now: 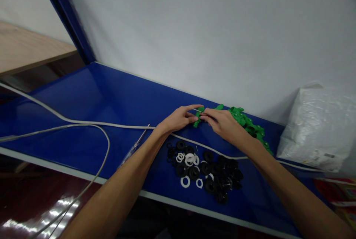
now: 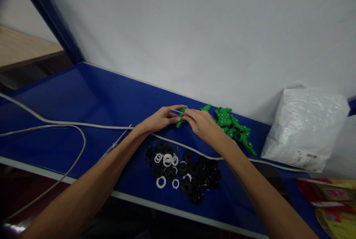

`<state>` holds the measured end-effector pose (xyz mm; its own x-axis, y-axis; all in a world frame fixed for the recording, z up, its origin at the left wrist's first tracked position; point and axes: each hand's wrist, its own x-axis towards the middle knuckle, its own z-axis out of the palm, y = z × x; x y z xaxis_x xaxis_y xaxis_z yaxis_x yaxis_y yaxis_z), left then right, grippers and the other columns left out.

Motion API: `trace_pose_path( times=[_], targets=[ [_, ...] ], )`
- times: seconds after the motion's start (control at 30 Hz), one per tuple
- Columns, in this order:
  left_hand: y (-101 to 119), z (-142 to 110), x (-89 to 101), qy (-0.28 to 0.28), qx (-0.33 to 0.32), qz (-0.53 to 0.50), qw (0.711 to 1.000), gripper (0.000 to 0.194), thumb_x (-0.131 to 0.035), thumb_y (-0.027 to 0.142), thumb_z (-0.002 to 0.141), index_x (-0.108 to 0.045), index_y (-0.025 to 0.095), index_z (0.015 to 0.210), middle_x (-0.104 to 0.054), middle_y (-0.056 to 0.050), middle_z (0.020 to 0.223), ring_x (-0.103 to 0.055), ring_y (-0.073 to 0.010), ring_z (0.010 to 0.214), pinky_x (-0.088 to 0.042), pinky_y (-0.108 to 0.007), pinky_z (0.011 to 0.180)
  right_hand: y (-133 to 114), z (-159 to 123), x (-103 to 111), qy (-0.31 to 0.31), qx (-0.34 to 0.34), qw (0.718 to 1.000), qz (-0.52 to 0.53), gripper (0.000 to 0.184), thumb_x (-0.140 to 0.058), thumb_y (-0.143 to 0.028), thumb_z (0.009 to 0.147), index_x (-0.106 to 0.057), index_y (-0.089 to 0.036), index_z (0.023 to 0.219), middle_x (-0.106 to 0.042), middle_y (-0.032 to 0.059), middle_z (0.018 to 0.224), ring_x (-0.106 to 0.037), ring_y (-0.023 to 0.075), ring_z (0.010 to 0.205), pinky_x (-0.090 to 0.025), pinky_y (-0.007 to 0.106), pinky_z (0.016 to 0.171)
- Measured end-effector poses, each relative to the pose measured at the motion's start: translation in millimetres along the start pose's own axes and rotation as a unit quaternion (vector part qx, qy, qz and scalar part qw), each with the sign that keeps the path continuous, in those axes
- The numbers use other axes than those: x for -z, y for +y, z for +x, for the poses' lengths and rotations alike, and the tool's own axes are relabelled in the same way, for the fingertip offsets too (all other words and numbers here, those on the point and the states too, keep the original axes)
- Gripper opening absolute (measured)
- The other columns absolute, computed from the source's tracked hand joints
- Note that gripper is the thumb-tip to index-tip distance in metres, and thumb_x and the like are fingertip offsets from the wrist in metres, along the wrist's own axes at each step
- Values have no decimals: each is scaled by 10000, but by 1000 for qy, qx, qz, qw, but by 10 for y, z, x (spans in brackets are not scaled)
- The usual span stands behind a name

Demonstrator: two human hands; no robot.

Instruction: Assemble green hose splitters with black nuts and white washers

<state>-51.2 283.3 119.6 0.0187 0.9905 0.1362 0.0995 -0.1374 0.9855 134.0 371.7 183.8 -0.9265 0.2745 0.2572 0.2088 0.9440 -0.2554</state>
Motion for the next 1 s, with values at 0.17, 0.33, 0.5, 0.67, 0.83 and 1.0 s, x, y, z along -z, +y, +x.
trace_pose_path(
  times=[0.17,0.33,0.5,0.67,0.83,1.0],
  targets=[
    [-3,-8,-38,18,15,3,1000,552,-633,127,890,-531,140,1433,-766,-74,890,-653,-153,783,-505,-295,767,-105,26,-8,4,-52,999,5,161,-525,-205,980,-566,-220,825,-711,60,781,-647,209,696,-400,319,666],
    [5,-30,-54,26,11,29,999,467,-633,141,890,-539,157,1347,-772,-72,910,-659,-162,809,-509,-307,775,-201,43,-14,21,-118,992,38,173,-548,-229,933,-494,-239,769,-592,-10,625,-517,162,550,-329,306,607],
    [31,-52,-59,30,18,36,999,436,-646,151,879,-532,165,1299,-772,-66,909,-675,-170,844,-506,-300,783,-218,30,-105,59,-212,969,112,73,-556,-245,897,-522,-247,832,-621,-21,600,-546,167,525,-371,305,596],
    [62,-67,-54,25,15,57,998,436,-648,174,874,-531,173,1295,-779,-66,924,-669,-168,822,-500,-297,770,-210,28,-186,76,-287,925,237,100,-550,-280,871,-454,-256,858,-629,-34,546,-580,163,470,-433,291,535],
    [128,-68,-42,4,3,113,994,533,-566,219,918,-498,184,1446,-769,-55,927,-654,-175,811,-503,-324,793,-235,54,-181,72,-317,888,326,162,-579,-330,871,-439,-250,883,-668,-12,574,-567,140,450,-405,261,485],
    [233,-81,-32,-14,25,199,980,732,-564,282,902,-367,205,1602,-729,-54,1010,-651,-201,882,-505,-351,854,-242,49,-182,56,-322,873,362,212,-615,-369,883,-444,-247,908,-673,-14,583,-543,124,450,-393,252,481]
  ],
)
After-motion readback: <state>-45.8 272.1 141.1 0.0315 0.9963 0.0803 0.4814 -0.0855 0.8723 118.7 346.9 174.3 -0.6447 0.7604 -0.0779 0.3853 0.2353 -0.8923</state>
